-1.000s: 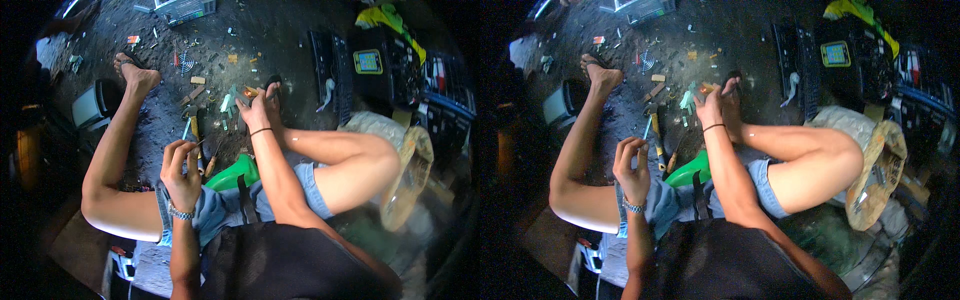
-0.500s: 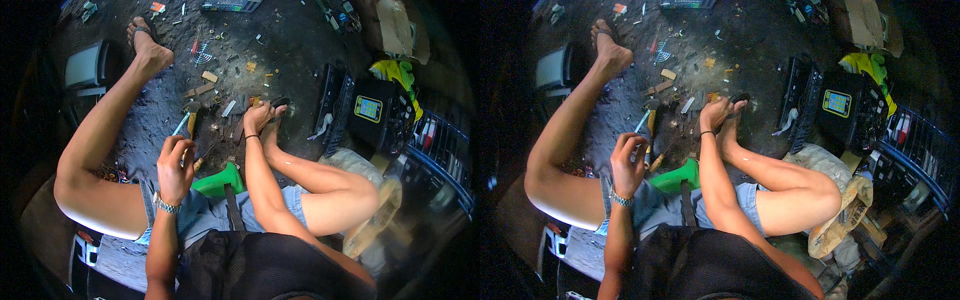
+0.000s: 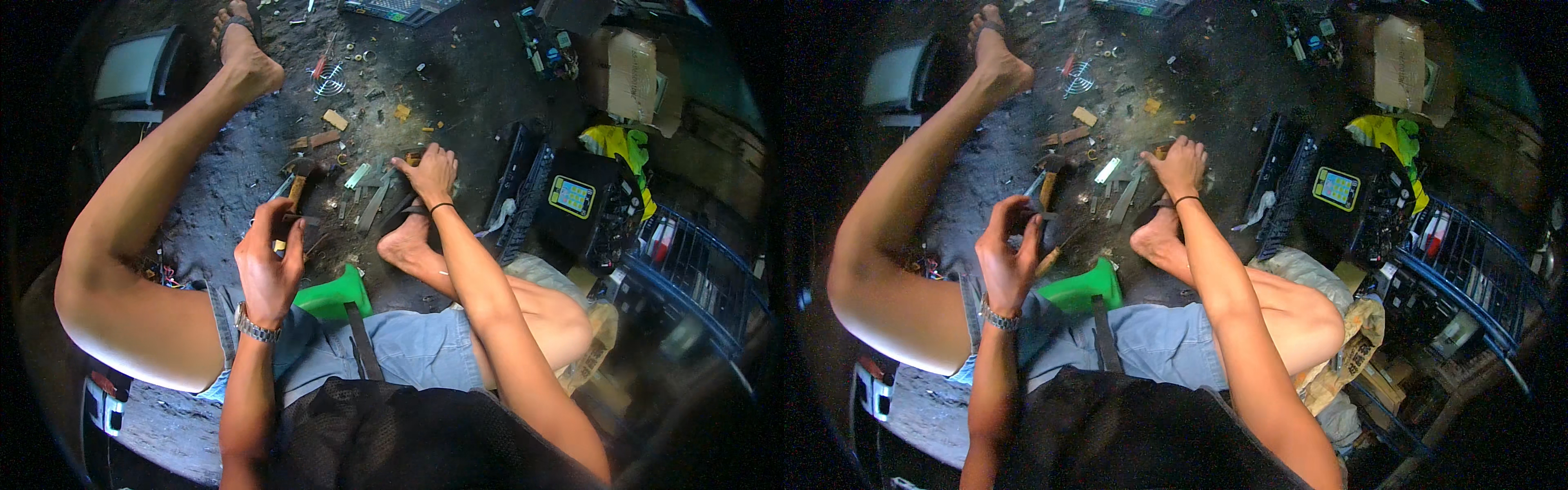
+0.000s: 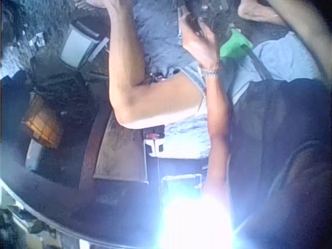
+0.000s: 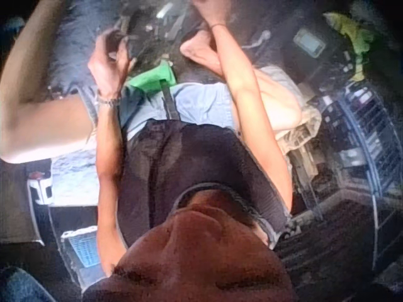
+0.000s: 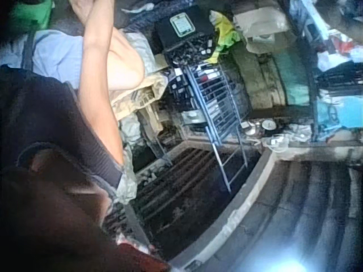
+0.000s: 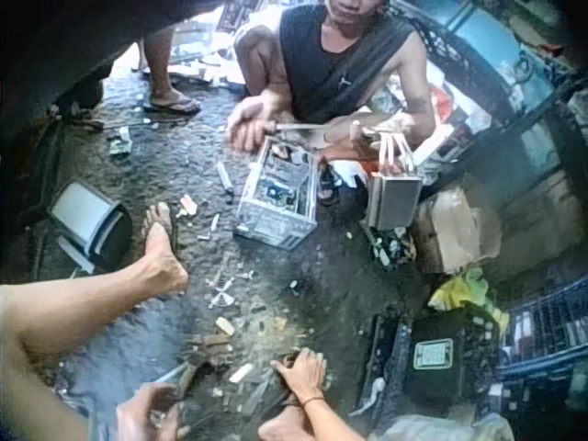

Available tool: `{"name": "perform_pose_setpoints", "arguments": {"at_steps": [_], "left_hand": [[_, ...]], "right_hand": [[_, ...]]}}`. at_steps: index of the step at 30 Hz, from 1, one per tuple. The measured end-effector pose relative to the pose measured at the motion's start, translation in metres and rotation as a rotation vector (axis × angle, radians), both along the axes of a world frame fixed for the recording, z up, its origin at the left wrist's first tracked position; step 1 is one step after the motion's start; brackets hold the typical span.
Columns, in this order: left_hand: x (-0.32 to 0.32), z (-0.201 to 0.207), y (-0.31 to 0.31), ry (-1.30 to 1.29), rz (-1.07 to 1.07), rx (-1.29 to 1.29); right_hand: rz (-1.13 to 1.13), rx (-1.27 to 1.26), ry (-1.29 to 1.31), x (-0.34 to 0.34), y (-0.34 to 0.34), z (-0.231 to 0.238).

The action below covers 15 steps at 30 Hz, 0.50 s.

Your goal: The person sits on the floor and uses a hammer and pliers to disassemble and manipulate a small yellow electronic component. They repeatedly strike the component with the hammer and use pliers to adjust or remove parts.

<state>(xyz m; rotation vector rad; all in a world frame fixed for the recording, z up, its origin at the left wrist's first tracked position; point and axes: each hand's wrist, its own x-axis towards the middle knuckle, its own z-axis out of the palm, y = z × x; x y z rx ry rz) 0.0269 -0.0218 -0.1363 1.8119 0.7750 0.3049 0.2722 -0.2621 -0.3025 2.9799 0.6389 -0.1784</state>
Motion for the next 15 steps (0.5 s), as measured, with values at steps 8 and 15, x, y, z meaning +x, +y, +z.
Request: {"name": "perform_pose_setpoints", "arguments": {"at_steps": [8,15], "left_hand": [[0.082,-0.014,-0.009,-0.149,-0.164,0.106],[0.213,-0.021,-0.037,-0.311,-0.311,0.078]], "right_hand": [[0.405,-0.029,0.707,0.149,0.016,0.112],[0.304,0.606,0.968,0.117,0.047,0.188]]}}
